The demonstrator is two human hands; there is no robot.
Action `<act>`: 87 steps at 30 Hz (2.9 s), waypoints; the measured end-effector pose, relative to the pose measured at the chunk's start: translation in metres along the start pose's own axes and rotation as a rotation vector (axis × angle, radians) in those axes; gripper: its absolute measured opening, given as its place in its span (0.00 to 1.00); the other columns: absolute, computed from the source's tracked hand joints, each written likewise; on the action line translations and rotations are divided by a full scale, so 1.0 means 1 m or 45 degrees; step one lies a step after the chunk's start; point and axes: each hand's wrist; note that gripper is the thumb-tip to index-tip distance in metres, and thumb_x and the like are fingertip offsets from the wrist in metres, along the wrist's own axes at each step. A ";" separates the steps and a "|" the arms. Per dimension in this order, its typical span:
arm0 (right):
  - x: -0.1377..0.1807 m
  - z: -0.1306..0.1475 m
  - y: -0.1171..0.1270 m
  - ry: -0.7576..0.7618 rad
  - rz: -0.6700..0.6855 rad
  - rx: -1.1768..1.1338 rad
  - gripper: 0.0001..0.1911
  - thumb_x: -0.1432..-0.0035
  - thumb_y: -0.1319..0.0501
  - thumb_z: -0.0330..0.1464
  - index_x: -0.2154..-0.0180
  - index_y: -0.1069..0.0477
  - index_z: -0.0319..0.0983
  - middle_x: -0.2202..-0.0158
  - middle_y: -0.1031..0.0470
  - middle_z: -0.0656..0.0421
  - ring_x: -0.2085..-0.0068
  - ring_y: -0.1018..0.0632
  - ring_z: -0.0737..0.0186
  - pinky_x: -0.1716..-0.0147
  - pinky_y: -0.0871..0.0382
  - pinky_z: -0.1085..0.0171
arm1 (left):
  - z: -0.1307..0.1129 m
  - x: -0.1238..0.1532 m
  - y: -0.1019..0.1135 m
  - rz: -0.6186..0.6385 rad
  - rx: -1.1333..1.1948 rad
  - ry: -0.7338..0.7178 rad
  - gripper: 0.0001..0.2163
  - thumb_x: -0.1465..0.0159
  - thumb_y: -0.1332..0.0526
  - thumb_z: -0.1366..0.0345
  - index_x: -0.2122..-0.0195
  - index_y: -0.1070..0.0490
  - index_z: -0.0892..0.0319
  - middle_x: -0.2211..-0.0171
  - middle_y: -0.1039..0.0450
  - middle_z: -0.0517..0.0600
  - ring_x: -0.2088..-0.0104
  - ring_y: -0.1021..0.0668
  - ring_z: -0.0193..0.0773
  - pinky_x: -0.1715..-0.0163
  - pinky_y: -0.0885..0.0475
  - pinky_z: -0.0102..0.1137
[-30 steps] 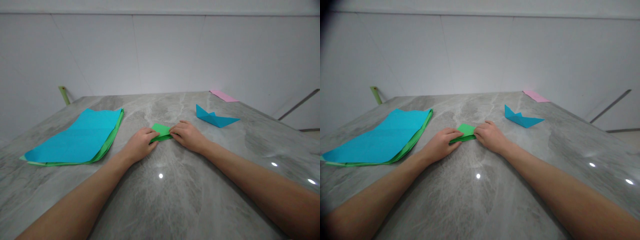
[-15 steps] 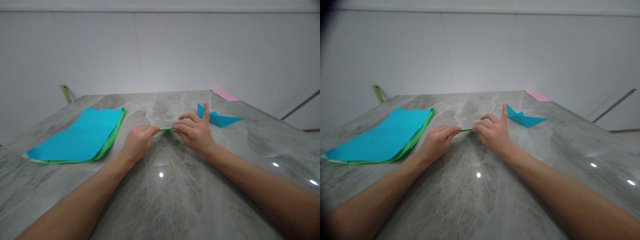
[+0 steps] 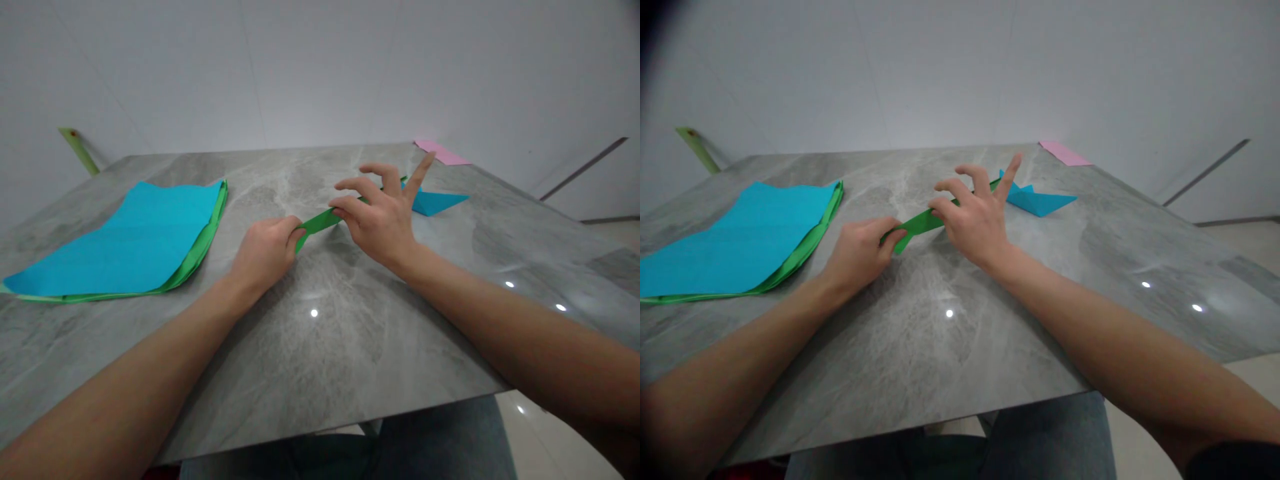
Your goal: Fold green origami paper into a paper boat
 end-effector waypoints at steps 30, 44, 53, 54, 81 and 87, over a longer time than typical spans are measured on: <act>-0.002 0.013 -0.005 0.103 0.091 -0.004 0.14 0.33 0.42 0.39 0.70 0.24 0.45 0.43 0.28 0.61 0.36 0.39 0.39 0.38 0.77 0.26 | -0.003 0.002 -0.002 -0.002 -0.004 -0.084 0.16 0.33 0.44 0.66 0.77 0.25 0.59 0.80 0.27 0.51 0.79 0.28 0.37 0.75 0.38 0.31; -0.001 -0.037 -0.009 -0.133 0.002 0.003 0.09 0.36 0.39 0.42 0.63 0.24 0.46 0.42 0.31 0.58 0.35 0.42 0.37 0.39 0.71 0.25 | 0.005 0.002 0.003 0.035 0.268 0.112 0.16 0.38 0.42 0.67 0.84 0.33 0.58 0.88 0.43 0.43 0.84 0.40 0.31 0.79 0.46 0.30; -0.003 -0.023 0.009 -0.049 -0.017 -0.133 0.13 0.33 0.45 0.40 0.64 0.25 0.43 0.32 0.46 0.60 0.31 0.49 0.38 0.37 0.57 0.32 | 0.005 0.010 0.029 0.961 1.628 0.176 0.27 0.37 0.49 0.41 0.77 0.26 0.60 0.78 0.25 0.56 0.78 0.25 0.40 0.80 0.32 0.32; -0.003 -0.017 0.011 -0.027 0.016 -0.178 0.14 0.34 0.45 0.40 0.65 0.25 0.42 0.32 0.46 0.60 0.31 0.50 0.39 0.36 0.56 0.34 | 0.003 0.010 0.030 0.969 1.673 0.223 0.31 0.36 0.54 0.39 0.78 0.26 0.60 0.78 0.25 0.57 0.79 0.25 0.41 0.79 0.32 0.33; 0.011 0.003 -0.018 -1.104 0.427 -1.787 0.18 0.57 0.26 0.46 0.76 0.26 0.39 0.77 0.24 0.62 0.76 0.27 0.67 0.73 0.34 0.65 | -0.011 0.008 0.003 0.792 1.362 0.507 0.19 0.41 0.41 0.50 0.82 0.37 0.58 0.85 0.40 0.43 0.85 0.38 0.28 0.85 0.46 0.24; 0.012 0.014 -0.016 -1.294 0.495 -1.843 0.16 0.59 0.25 0.43 0.77 0.22 0.38 0.76 0.21 0.59 0.76 0.25 0.66 0.74 0.32 0.65 | -0.010 0.008 -0.001 0.683 1.312 0.572 0.18 0.40 0.42 0.52 0.81 0.37 0.58 0.85 0.40 0.43 0.85 0.38 0.28 0.85 0.46 0.24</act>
Point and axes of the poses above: each hand's wrist, its own x-axis away from the middle knuckle, its own y-axis out of the back of the hand, z = x × y
